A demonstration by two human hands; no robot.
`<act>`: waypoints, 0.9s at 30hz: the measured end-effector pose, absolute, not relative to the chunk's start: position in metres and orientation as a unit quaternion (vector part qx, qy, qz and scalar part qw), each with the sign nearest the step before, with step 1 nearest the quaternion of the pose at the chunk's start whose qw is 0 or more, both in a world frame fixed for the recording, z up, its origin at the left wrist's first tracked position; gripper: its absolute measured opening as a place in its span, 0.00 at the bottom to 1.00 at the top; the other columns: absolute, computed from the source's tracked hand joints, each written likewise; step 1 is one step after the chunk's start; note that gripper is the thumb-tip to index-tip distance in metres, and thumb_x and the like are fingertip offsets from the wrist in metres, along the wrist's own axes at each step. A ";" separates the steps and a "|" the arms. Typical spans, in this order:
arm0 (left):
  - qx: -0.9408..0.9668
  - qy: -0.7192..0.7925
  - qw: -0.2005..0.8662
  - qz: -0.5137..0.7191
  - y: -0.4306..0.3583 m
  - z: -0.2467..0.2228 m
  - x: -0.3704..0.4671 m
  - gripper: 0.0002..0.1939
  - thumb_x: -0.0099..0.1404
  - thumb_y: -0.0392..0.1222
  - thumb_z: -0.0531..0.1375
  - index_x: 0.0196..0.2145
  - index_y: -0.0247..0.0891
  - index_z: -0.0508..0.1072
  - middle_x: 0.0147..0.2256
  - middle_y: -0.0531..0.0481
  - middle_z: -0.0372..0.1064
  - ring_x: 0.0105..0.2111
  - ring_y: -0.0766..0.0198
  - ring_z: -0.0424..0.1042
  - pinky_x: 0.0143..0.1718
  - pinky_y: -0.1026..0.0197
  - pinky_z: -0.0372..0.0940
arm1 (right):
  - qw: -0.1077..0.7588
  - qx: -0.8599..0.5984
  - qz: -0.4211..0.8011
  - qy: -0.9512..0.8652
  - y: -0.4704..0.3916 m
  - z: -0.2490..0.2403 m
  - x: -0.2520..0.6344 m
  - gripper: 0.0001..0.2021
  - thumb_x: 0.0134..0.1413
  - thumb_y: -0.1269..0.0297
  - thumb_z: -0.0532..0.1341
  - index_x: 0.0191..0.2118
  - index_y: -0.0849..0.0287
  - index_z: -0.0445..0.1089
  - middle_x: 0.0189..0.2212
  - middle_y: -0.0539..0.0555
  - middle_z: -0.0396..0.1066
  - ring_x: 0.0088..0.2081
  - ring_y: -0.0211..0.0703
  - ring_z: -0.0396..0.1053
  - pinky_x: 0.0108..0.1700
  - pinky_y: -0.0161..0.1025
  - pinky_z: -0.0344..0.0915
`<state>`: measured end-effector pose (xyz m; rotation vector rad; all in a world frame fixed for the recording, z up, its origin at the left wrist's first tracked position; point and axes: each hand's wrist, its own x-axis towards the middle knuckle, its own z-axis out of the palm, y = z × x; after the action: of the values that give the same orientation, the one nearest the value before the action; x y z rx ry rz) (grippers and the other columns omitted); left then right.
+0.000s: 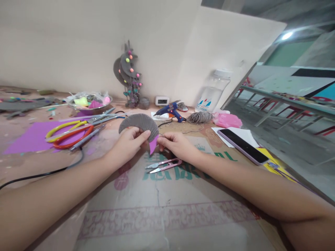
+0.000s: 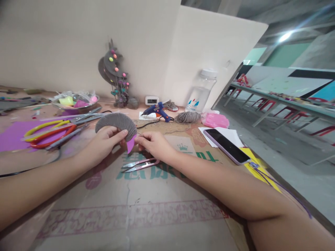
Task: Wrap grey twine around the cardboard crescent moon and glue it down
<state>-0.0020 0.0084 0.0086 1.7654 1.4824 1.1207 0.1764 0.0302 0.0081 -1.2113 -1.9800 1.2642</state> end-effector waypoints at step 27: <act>0.610 0.541 0.341 0.468 0.013 0.001 -0.005 0.19 0.59 0.55 0.54 0.21 0.37 0.65 0.20 0.52 0.67 0.22 0.65 0.65 0.23 0.63 0.55 | 0.336 -0.398 0.246 -0.817 0.026 0.011 0.185 0.09 0.55 0.66 0.52 0.37 0.58 0.68 0.25 0.48 0.65 0.25 0.33 0.59 0.28 0.31 0.56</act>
<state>-0.0047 0.0126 0.0011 1.5871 1.4065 1.2175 0.1849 0.0261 0.0109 -1.0379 -2.1313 0.6428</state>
